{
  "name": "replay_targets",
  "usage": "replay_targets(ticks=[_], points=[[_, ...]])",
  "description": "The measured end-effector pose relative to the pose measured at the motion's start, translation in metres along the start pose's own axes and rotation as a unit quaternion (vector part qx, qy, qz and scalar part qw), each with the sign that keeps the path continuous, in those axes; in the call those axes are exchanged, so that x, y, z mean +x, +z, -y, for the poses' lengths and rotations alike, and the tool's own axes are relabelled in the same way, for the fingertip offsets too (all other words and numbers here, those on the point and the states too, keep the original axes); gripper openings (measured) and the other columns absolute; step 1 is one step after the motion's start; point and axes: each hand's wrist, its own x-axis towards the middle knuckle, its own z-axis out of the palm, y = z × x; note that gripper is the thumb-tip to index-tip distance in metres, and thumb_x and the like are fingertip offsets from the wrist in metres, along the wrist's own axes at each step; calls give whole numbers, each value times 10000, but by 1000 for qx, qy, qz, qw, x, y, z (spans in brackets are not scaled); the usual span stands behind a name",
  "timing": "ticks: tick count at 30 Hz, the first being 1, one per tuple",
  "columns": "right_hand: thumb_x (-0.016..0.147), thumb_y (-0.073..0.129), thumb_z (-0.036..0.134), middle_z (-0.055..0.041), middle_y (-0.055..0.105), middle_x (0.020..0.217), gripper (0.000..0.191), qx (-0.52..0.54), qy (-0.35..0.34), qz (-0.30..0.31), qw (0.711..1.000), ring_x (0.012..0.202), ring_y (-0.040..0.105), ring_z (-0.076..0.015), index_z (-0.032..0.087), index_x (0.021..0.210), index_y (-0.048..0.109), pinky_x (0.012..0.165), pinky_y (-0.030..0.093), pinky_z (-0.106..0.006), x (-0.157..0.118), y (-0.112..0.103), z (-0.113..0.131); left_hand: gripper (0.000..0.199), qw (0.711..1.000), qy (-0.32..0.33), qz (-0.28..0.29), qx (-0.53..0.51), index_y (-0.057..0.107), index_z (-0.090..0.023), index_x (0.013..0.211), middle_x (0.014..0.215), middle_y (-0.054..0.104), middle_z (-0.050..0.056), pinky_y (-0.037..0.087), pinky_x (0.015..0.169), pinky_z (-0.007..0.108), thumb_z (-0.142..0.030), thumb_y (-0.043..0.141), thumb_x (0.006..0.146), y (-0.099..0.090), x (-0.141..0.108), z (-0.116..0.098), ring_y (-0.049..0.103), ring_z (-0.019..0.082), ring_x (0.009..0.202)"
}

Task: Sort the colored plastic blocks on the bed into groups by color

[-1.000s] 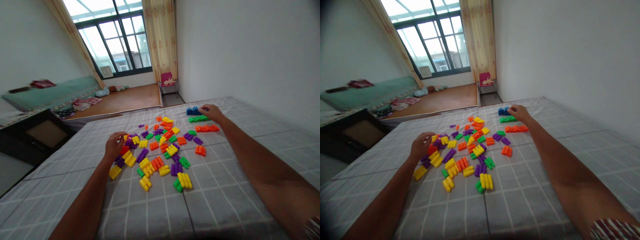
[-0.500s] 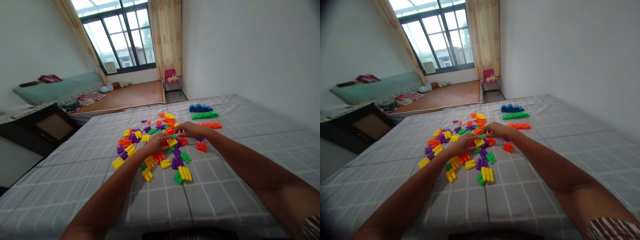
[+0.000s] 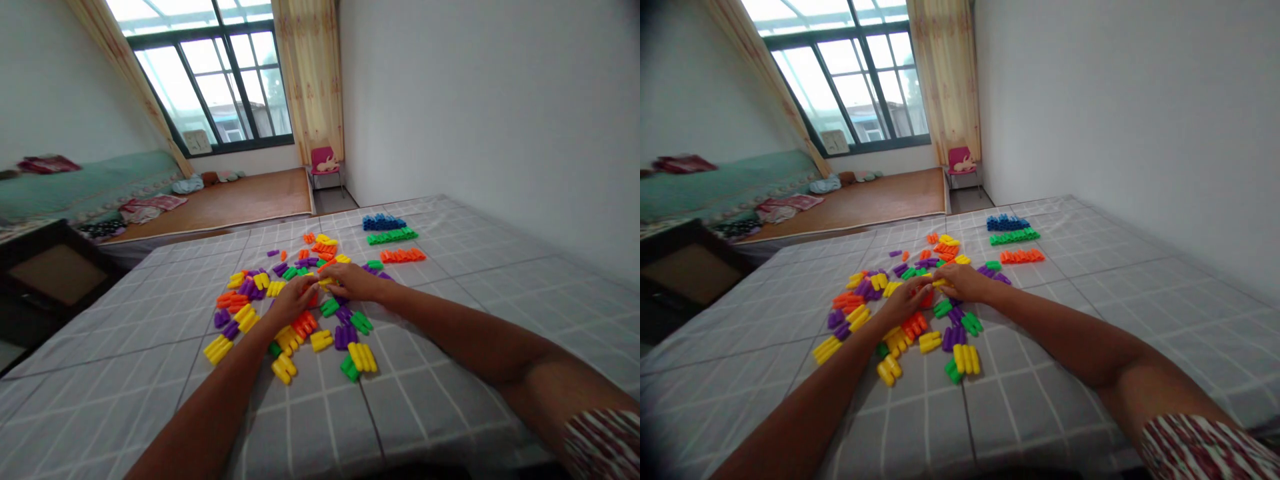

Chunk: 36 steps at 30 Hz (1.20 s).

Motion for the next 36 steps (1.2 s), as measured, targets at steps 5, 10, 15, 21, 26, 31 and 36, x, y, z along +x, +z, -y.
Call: replay_targets(ticks=[5,10,15,21,26,31,36], points=[[810,634,257,-48,698,908,178,16,150,-122,981,769,629,-155,169,965,638,714,499,-279,-1,-54,-47,270,999,36,19,-2,669,-185,1072,1083,696,86,477,952,378,-303,499,899,4,0,14,617,220,1046],[787,706,395,-35,709,800,271,-58,430,-252,865,731,642,-165,167,929,669,685,519,-284,-68,-128,-113,261,999,46,21,-2,683,-202,1056,1080,699,77,471,972,394,-285,503,886,5,1,17,614,222,1056],[883,611,419,-34,677,808,286,-86,504,-246,823,695,639,-161,139,884,669,613,518,-284,-158,-148,-128,280,998,45,34,4,692,-193,1047,1087,700,86,465,986,413,-301,487,890,2,2,12,607,235,1068],[751,627,350,-65,690,687,201,-133,560,-176,799,662,640,-202,161,731,694,544,447,-271,-192,-144,-156,276,999,42,29,1,697,-212,1030,1072,705,80,471,981,413,-319,491,880,1,3,11,610,234,1060],[760,591,315,-102,731,885,210,-213,577,-137,776,826,662,-230,170,827,728,686,478,-295,-197,-147,-187,279,999,47,22,0,699,-205,1029,1066,706,80,480,968,396,-311,489,879,2,2,13,615,224,1049],[727,677,413,-93,726,1008,306,-101,484,-101,864,895,661,-215,179,916,731,789,504,-299,-203,-145,-191,267,999,41,20,2,707,-214,1007,1056,713,76,482,967,409,-308,502,864,1,3,12,620,226,1036],[656,731,478,-93,728,929,379,-109,478,-68,869,959,651,-270,195,907,744,865,490,-355,-209,-146,-191,275,999,37,29,7,708,-214,1012,1069,711,77,475,979,413,-311,494,869,0,3,10,618,230,1048]])
